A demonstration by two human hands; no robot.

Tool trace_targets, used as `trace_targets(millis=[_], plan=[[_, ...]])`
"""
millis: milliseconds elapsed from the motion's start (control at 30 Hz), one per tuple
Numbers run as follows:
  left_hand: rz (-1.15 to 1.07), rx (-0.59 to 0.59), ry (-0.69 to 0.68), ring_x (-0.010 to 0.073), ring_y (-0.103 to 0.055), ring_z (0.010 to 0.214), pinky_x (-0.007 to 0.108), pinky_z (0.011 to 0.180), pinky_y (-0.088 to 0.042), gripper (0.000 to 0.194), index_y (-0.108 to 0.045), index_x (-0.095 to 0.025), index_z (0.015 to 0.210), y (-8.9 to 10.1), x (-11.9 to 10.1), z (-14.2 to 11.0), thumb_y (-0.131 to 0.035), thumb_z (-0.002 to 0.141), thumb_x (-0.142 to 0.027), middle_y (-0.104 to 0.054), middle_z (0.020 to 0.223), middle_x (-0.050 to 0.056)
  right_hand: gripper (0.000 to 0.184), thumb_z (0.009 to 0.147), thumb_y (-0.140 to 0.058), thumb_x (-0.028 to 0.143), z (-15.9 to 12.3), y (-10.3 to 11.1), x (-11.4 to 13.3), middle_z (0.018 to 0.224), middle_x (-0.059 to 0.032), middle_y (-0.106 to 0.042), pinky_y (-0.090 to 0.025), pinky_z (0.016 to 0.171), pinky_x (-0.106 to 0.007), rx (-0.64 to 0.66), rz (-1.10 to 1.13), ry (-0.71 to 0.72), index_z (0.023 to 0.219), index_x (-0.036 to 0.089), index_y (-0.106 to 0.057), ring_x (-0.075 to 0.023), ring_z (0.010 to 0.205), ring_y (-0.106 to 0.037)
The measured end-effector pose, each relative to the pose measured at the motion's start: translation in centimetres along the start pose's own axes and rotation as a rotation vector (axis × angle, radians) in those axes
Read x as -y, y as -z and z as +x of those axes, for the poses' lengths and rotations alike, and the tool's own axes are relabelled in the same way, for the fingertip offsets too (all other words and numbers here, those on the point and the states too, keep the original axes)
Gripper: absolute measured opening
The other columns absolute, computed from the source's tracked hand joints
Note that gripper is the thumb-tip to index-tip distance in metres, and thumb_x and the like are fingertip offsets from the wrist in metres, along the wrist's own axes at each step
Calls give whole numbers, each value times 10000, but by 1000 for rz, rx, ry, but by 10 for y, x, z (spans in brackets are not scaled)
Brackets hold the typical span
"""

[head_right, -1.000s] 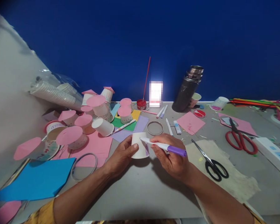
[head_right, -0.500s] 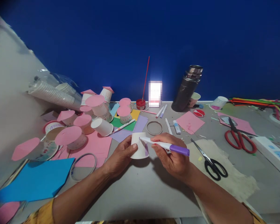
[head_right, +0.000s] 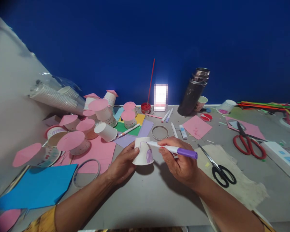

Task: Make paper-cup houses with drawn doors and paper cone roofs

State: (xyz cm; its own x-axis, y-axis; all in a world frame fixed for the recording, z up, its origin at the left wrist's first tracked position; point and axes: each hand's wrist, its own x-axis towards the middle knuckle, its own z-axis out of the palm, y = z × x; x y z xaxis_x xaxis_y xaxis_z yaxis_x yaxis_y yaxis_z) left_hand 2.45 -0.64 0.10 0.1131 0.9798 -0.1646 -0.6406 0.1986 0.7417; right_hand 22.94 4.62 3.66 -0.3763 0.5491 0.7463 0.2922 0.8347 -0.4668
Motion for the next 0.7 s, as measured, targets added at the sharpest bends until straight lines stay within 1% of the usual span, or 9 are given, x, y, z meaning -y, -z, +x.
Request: trace_targets(millis=[167, 300, 367, 500, 700], plan=[[-32, 4, 7, 194, -652, 869, 285, 816, -473, 419, -773, -164, 1110, 0, -1, 0, -865, 750, -356, -757, 1004, 89, 99, 982, -585, 194, -1, 1, -1, 860, -45, -754, -585, 637, -283, -6, 0, 16, 1051, 209, -654, -177, 693, -731], [-36, -4, 20, 189, -652, 858, 284, 811, -476, 411, -774, -162, 1114, 1, 0, 0, -860, 757, -345, -758, 994, 85, 104, 971, -588, 179, 0, 1, 2, 859, -48, -757, -597, 665, -298, -3, -1, 10, 1043, 207, -658, -181, 693, -732], [-36, -9, 18, 182, -651, 847, 277, 803, -479, 414, -773, -161, 1114, 1, 0, 0, -862, 754, -346, -757, 986, 83, 113, 962, -585, 160, 2, 2, 4, 839, -47, -757, -600, 672, -301, 4, 4, 41, 1033, 204, -661, -185, 701, -734], [-11, -28, 9, 197, -665, 885, 286, 825, -488, 453, -762, -158, 1136, 1, 1, 1, -864, 750, -371, -757, 1020, 96, 134, 939, -587, 128, 5, 3, 7, 793, -42, -752, -583, 617, -286, 17, 3, 127, 1016, 203, -668, -190, 681, -728], [12, -20, 6, 215, -669, 919, 316, 859, -495, 542, -726, -151, 1191, 1, 1, 1, -873, 737, -409, -747, 1068, 113, 159, 959, -552, 117, 9, 3, 10, 784, -43, -749, -581, 609, -300, -5, -5, 198, 1055, 200, -648, -186, 674, -718]])
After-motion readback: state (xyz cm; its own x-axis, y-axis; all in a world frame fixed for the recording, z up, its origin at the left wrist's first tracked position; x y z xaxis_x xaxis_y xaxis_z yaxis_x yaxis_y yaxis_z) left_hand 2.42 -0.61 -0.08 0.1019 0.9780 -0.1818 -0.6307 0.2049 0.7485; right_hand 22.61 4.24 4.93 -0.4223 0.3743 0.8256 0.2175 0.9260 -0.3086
